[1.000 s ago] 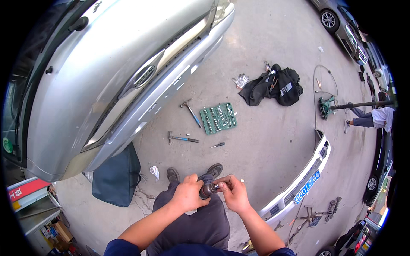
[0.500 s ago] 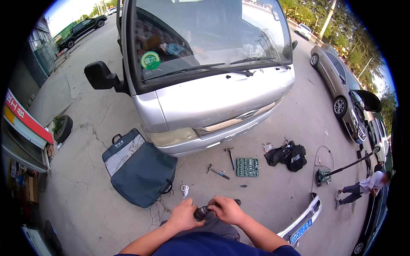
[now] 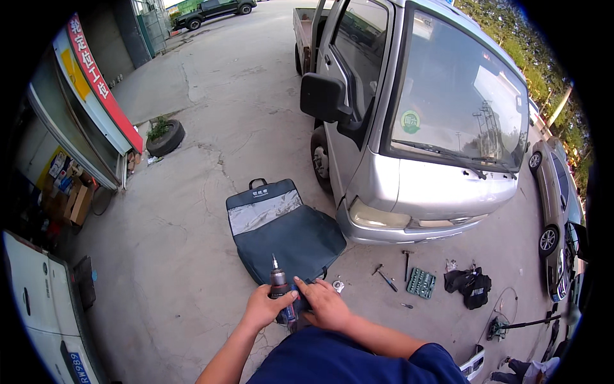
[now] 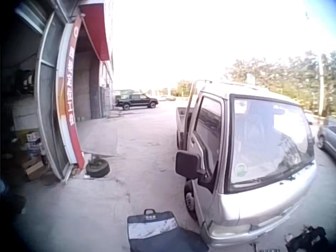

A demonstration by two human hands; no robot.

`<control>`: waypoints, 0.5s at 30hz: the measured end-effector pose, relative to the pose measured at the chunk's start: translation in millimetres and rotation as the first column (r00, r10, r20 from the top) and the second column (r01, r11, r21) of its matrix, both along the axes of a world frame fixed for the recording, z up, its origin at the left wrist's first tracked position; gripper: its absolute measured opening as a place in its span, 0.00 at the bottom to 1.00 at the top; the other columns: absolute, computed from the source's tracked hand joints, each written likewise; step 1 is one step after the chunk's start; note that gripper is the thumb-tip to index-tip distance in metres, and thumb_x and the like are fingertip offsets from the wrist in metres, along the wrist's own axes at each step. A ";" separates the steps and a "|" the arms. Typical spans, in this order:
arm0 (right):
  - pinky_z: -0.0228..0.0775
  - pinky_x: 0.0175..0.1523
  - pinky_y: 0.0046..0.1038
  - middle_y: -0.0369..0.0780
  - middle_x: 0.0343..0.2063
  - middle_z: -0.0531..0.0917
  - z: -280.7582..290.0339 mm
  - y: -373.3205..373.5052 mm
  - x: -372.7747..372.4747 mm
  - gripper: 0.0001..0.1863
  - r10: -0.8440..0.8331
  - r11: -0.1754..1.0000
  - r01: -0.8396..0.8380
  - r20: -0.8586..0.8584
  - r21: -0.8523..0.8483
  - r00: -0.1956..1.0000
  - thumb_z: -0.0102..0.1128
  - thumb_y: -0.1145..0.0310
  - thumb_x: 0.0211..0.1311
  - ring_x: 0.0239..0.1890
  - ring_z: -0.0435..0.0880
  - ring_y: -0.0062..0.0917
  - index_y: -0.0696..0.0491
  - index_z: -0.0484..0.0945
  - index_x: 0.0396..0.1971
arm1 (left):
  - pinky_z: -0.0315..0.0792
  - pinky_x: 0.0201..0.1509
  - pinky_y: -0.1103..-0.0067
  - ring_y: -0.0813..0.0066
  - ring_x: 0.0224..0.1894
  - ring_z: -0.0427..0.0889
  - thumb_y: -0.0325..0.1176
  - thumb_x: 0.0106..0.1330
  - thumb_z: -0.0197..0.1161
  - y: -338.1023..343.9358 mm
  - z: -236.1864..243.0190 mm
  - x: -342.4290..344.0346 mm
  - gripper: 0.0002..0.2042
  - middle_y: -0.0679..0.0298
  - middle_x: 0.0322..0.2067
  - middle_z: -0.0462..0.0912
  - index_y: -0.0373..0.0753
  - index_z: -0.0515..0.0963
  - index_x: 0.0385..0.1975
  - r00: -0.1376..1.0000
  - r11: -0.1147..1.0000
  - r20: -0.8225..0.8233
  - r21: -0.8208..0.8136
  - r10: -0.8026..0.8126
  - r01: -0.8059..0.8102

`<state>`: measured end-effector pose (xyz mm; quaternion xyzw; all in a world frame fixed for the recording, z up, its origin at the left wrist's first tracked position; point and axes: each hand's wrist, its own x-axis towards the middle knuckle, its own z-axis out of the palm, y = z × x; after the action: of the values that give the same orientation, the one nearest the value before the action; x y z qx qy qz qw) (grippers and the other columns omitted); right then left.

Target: The person carries a black seat cushion to a silver van with its front bumper removed. They pick up a cordless drill and use it to remove bolts from the wheel well area while kneeling on the ground.

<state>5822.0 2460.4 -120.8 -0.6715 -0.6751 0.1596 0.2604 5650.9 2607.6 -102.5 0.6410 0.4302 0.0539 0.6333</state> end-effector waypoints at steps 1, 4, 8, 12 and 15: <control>0.70 0.65 0.40 0.47 0.41 0.81 -6.9 20.9 -7.8 0.52 -0.084 0.994 0.087 -0.060 0.058 0.995 0.71 0.69 0.47 0.48 0.82 0.44 0.57 0.58 0.76 | 0.79 0.36 0.73 0.77 0.26 0.80 0.53 0.65 0.74 15.1 -8.1 -4.0 0.24 0.63 0.23 0.81 0.32 0.86 0.37 0.999 0.997 -0.014 0.065 0.029 -0.028; 0.72 0.60 0.42 0.47 0.45 0.83 -24.4 96.4 -10.9 0.50 -0.162 0.986 0.155 -0.144 -0.059 0.976 0.74 0.66 0.47 0.49 0.83 0.46 0.58 0.63 0.73 | 0.76 0.30 0.76 0.79 0.23 0.75 0.52 0.69 0.71 75.9 14.4 -15.8 0.24 0.69 0.20 0.74 0.31 0.84 0.40 0.990 0.988 -0.001 -0.062 0.143 -0.143; 0.78 0.55 0.44 0.53 0.48 0.86 -75.9 190.5 -16.3 0.42 -0.293 0.951 0.218 -0.407 -0.220 0.865 0.70 0.64 0.52 0.50 0.86 0.50 0.51 0.67 0.71 | 0.67 0.18 0.76 0.81 0.19 0.67 0.51 0.72 0.67 164.6 -54.1 -118.7 0.20 0.70 0.19 0.67 0.36 0.78 0.37 0.896 0.899 -0.221 0.311 0.384 -0.309; 0.80 0.54 0.43 0.54 0.43 0.87 -140.6 264.5 -11.1 0.35 -0.482 0.835 0.280 -0.385 -0.474 0.787 0.68 0.63 0.53 0.47 0.88 0.50 0.53 0.75 0.64 | 0.68 0.18 0.73 0.74 0.19 0.70 0.48 0.72 0.65 207.1 -164.8 -266.8 0.19 0.64 0.24 0.72 0.37 0.73 0.37 0.622 0.774 -0.475 0.252 0.622 -0.581; 0.79 0.55 0.43 0.55 0.43 0.87 -178.1 301.9 -8.5 0.35 -0.619 0.699 0.375 -0.254 -0.608 0.743 0.68 0.59 0.51 0.48 0.88 0.48 0.55 0.77 0.61 | 0.70 0.19 0.70 0.68 0.25 0.75 0.46 0.71 0.64 222.3 -228.5 -375.5 0.17 0.61 0.27 0.75 0.36 0.73 0.36 0.418 0.670 -0.666 0.167 0.618 -0.724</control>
<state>5813.5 2762.3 -298.9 -0.8222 -0.3145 0.4042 0.2484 5275.5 2830.0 -331.0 0.3390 0.8503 0.0349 0.4010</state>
